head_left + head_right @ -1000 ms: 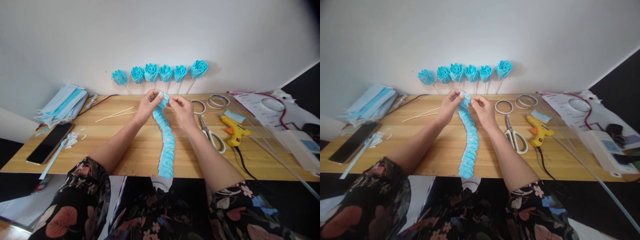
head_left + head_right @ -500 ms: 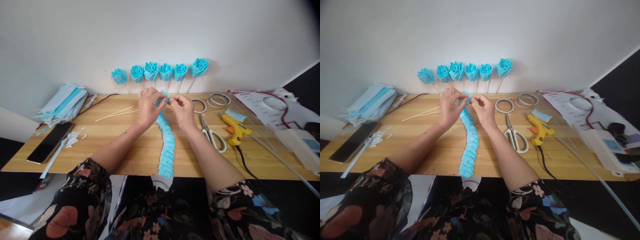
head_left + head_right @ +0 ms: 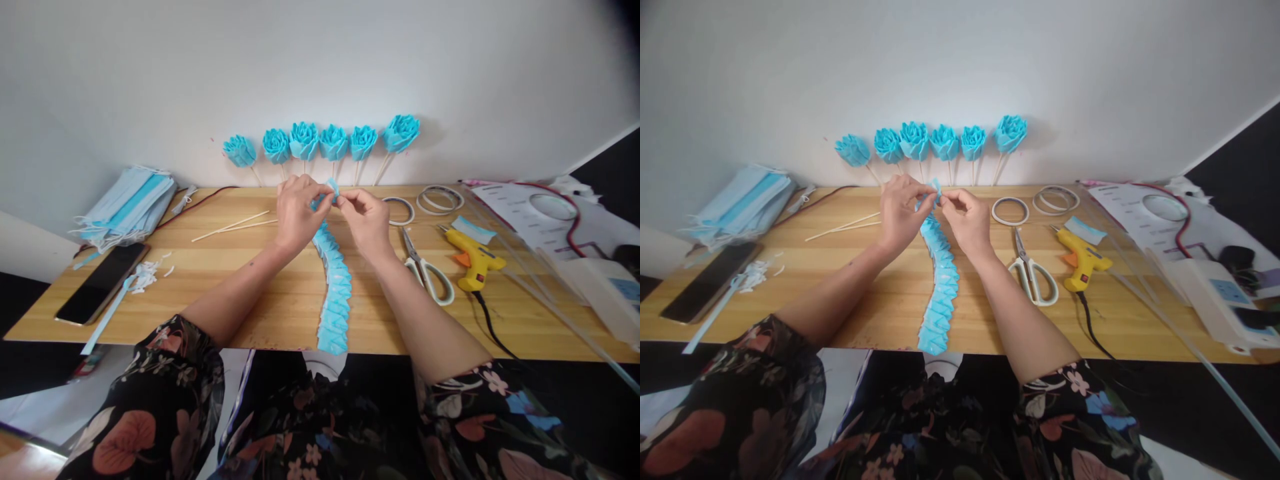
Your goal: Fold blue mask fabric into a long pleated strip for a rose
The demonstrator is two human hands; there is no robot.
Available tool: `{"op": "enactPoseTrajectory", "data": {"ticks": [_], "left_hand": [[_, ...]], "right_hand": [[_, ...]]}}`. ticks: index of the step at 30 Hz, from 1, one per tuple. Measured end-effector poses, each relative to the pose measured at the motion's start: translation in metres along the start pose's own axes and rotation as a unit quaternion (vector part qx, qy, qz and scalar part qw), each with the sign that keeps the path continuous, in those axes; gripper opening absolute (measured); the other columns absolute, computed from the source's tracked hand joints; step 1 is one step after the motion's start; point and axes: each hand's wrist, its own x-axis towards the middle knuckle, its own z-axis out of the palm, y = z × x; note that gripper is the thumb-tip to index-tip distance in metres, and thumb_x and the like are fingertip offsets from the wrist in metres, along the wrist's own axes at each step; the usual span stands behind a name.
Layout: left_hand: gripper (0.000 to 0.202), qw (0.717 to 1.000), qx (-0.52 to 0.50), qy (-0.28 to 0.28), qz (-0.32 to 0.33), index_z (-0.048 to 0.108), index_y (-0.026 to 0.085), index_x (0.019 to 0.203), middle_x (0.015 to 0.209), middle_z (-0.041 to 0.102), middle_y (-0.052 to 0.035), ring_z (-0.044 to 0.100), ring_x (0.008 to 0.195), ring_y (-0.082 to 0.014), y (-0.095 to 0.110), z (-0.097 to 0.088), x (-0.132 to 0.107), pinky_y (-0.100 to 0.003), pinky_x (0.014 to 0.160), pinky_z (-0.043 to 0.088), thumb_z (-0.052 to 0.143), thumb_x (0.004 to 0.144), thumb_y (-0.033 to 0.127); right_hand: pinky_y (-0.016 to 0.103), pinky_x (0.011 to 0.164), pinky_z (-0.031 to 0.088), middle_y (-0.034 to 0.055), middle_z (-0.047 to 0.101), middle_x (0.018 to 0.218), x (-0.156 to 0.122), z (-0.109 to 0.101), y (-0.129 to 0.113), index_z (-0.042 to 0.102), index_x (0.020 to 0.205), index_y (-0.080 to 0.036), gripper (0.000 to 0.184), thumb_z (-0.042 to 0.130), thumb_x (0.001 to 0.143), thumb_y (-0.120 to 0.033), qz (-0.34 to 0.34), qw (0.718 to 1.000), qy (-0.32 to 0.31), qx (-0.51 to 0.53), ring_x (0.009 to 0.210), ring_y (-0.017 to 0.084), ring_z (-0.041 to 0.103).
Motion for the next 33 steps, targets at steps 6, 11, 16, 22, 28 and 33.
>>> {"op": "enactPoseTrajectory", "data": {"ticks": [6, 11, 16, 22, 28, 33], "left_hand": [[0.013, 1.0, 0.011, 0.013, 0.017, 0.07, 0.023, 0.08, 0.074, 0.062, -0.004, 0.056, 0.082, -0.022, 0.0, 0.001, 0.0, -0.04, 0.084, 0.039, 0.061, 0.09, 0.022], [0.013, 0.999, 0.036, 0.001, 0.03, 0.071, 0.022, 0.085, 0.076, 0.062, -0.0037, 0.055, 0.083, -0.0217, -0.002, 0.002, 0.0, -0.04, 0.085, 0.038, 0.061, 0.092, 0.026], [0.018, 0.997, 0.069, -0.012, 0.034, 0.071, 0.022, 0.088, 0.077, 0.06, -0.0029, 0.055, 0.086, -0.0217, -0.003, 0.002, -0.001, -0.04, 0.087, 0.036, 0.058, 0.095, 0.031], [0.015, 0.997, 0.056, 0.015, 0.049, 0.07, 0.02, 0.08, 0.073, 0.059, -0.0023, 0.054, 0.08, -0.0196, -0.004, 0.002, 0.0, -0.038, 0.084, 0.037, 0.061, 0.092, 0.025], [0.012, 0.999, -0.013, 0.027, 0.034, 0.065, 0.018, 0.075, 0.071, 0.06, -0.001, 0.054, 0.076, -0.016, -0.004, 0.004, 0.0, -0.033, 0.08, 0.041, 0.062, 0.087, 0.017], [0.012, 0.977, -0.182, 0.066, -0.088, 0.06, 0.017, 0.077, 0.073, 0.062, 0.0012, 0.056, 0.071, -0.0109, -0.009, -0.003, 0.016, -0.024, 0.071, 0.045, 0.058, 0.089, 0.018]], "right_hand": [[0.033, 0.081, 0.056, -0.0006, 0.077, 0.083, 0.0, 0.0, 0.001, 0.072, 0.084, -0.022, 0.009, 0.065, 0.084, -0.027, -0.005, 1.0, 0.008, 0.003, 0.081, 0.017, 0.072], [0.031, 0.08, 0.057, -0.0013, 0.077, 0.082, 0.0, 0.001, 0.002, 0.073, 0.085, -0.022, 0.009, 0.065, 0.084, -0.026, -0.005, 1.0, 0.011, 0.008, 0.081, 0.017, 0.072], [0.031, 0.08, 0.056, -0.0019, 0.077, 0.082, 0.0, 0.001, 0.003, 0.073, 0.084, -0.022, 0.008, 0.065, 0.084, -0.025, -0.012, 1.0, 0.01, 0.015, 0.081, 0.016, 0.072], [0.031, 0.08, 0.056, -0.0023, 0.076, 0.08, -0.001, 0.001, 0.002, 0.072, 0.082, -0.022, 0.007, 0.066, 0.083, -0.024, -0.007, 1.0, 0.008, 0.009, 0.079, 0.016, 0.071], [0.03, 0.078, 0.055, -0.0027, 0.074, 0.077, 0.001, 0.002, 0.005, 0.071, 0.079, -0.021, 0.006, 0.067, 0.08, -0.026, 0.034, 0.998, 0.019, 0.056, 0.076, 0.015, 0.07], [0.028, 0.079, 0.054, -0.0039, 0.07, 0.07, 0.007, -0.002, 0.014, 0.068, 0.073, -0.02, 0.008, 0.067, 0.076, -0.027, 0.1, 0.985, 0.077, 0.119, 0.072, 0.012, 0.067]]}}
